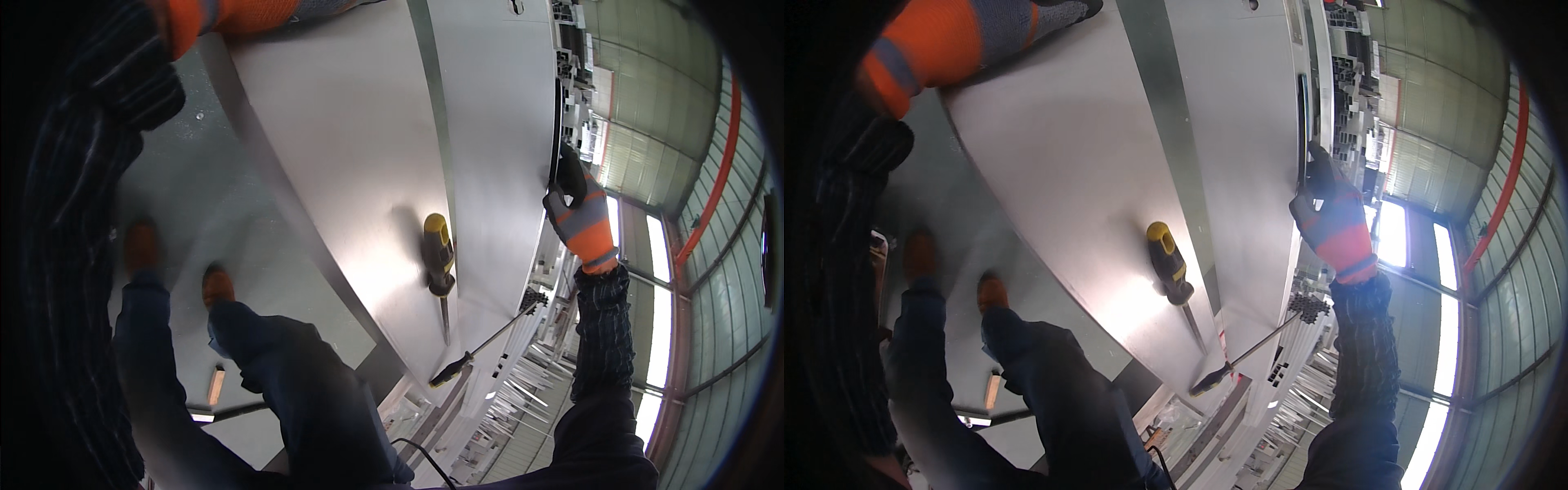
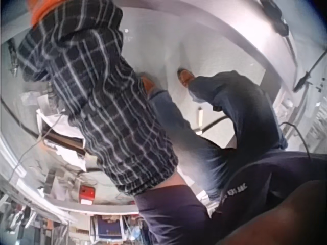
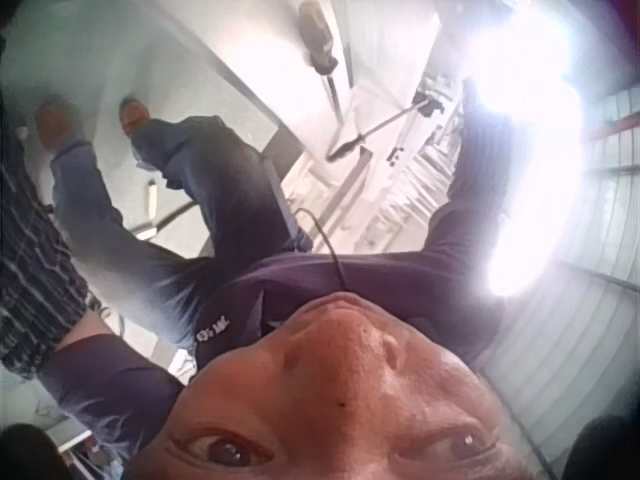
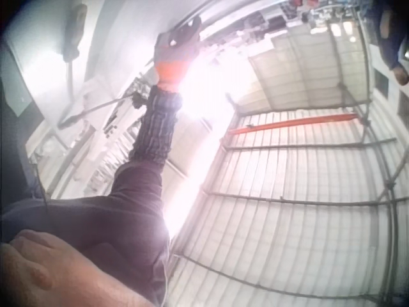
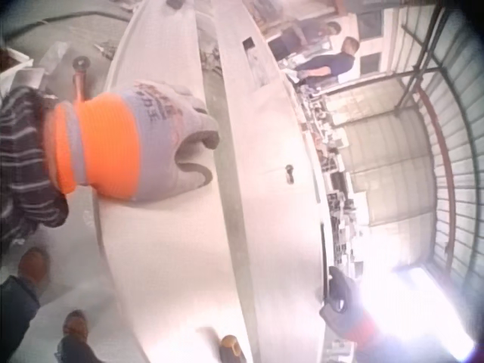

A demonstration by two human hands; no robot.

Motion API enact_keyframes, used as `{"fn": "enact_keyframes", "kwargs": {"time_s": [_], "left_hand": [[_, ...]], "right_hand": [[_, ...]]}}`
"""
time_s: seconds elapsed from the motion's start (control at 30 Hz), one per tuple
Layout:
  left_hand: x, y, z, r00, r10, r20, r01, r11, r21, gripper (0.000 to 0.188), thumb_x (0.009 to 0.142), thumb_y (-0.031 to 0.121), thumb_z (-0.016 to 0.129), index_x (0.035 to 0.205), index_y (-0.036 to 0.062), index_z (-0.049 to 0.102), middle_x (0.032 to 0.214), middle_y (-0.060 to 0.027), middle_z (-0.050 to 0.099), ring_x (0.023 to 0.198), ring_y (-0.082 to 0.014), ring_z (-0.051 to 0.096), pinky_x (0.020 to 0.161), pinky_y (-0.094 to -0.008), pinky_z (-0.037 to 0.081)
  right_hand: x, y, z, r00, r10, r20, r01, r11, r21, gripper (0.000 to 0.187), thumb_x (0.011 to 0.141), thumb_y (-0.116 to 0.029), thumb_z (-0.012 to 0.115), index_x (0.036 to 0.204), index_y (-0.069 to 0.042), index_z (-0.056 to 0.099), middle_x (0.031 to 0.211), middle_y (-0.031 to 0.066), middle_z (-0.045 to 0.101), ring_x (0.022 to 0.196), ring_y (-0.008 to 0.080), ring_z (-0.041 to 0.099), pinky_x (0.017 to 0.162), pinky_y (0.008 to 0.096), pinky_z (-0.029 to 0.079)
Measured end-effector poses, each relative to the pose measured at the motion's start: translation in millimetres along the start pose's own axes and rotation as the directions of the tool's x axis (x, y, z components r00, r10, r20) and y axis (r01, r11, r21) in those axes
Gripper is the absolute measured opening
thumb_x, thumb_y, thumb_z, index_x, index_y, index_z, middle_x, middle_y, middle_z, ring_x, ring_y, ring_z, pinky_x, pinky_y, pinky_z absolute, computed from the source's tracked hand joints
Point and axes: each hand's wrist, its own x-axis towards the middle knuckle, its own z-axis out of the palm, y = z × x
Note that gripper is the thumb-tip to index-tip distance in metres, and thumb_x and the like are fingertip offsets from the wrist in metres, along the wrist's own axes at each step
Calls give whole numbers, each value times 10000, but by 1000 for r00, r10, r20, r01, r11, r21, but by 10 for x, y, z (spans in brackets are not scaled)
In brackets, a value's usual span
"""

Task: The person uses a screwdriver to tighten screws on a white metal frame, then uses a blue sanding block to smooth the frame's edges. The person repeats this process on multiple sections of the frame.

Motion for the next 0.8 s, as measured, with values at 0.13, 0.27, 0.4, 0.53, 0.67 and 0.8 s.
{"fn": "enact_keyframes", "kwargs": {"time_s": [0.13, 0.27, 0.4, 0.53, 0.67, 0.8], "left_hand": [[-4, -76, 345, 999, 32, -35, -35, 996, -85, 403, 902, 339, 711, 1192, 60, 704, 1107, -138, 703, 1113, -347, 647, 1014, -430, 507], [-42, -179, 280, 998, 18, -55, -22, 997, -79, 409, 905, 331, 718, 1217, 67, 696, 1138, -142, 696, 1132, -351, 639, 1029, -431, 501], [-59, -233, 305, 997, 13, -70, -20, 995, -102, 418, 909, 323, 724, 1242, 73, 687, 1169, -147, 689, 1150, -354, 631, 1044, -432, 494], [-68, -241, 369, 996, 42, -75, -51, 990, -133, 429, 913, 315, 730, 1268, 80, 679, 1199, -151, 682, 1169, -357, 624, 1060, -433, 488], [-32, -275, 333, 994, 72, -81, -82, 989, -127, 441, 917, 307, 737, 1293, 86, 671, 1230, -155, 675, 1187, -361, 616, 1075, -435, 481], [62, -323, 279, 990, 120, -69, -126, 987, -101, 455, 921, 299, 743, 1318, 93, 663, 1260, -159, 667, 1206, -364, 608, 1091, -436, 475]], "right_hand": [[-168, 180, 26, 990, 139, 32, -142, 979, 147, 667, 853, -1, 670, 1503, -20, 523, 1033, 77, 701, 896, 175, 684, 856, 338, 557], [-93, 153, -7, 1000, 10, 9, -11, 989, 147, 350, 853, 61, 666, 1196, -4, 653, 1252, 119, 670, 1034, 177, 661, 927, 317, 531], [-79, 177, -96, 993, 28, 111, -36, 997, 69, 529, 907, 70, 633, 1411, -34, 512, 1342, 129, 665, 1154, 191, 675, 998, 333, 546], [-148, 173, -102, 985, 139, 106, -146, 987, 60, 220, 860, 71, 682, 1053, -33, 680, 1323, 142, 660, 1138, 224, 674, 968, 337, 537], [-92, 263, -175, 988, -29, 154, 39, 998, -59, 512, 915, 54, 670, 1399, -56, 543, 1217, 88, 694, 1078, 160, 673, 950, 314, 558], [-46, 405, -174, 979, 37, 199, -91, 958, 271, 621, 937, 58, 658, 1529, -59, 509, 1160, 54, 694, 1036, 136, 662, 932, 294, 564]]}}
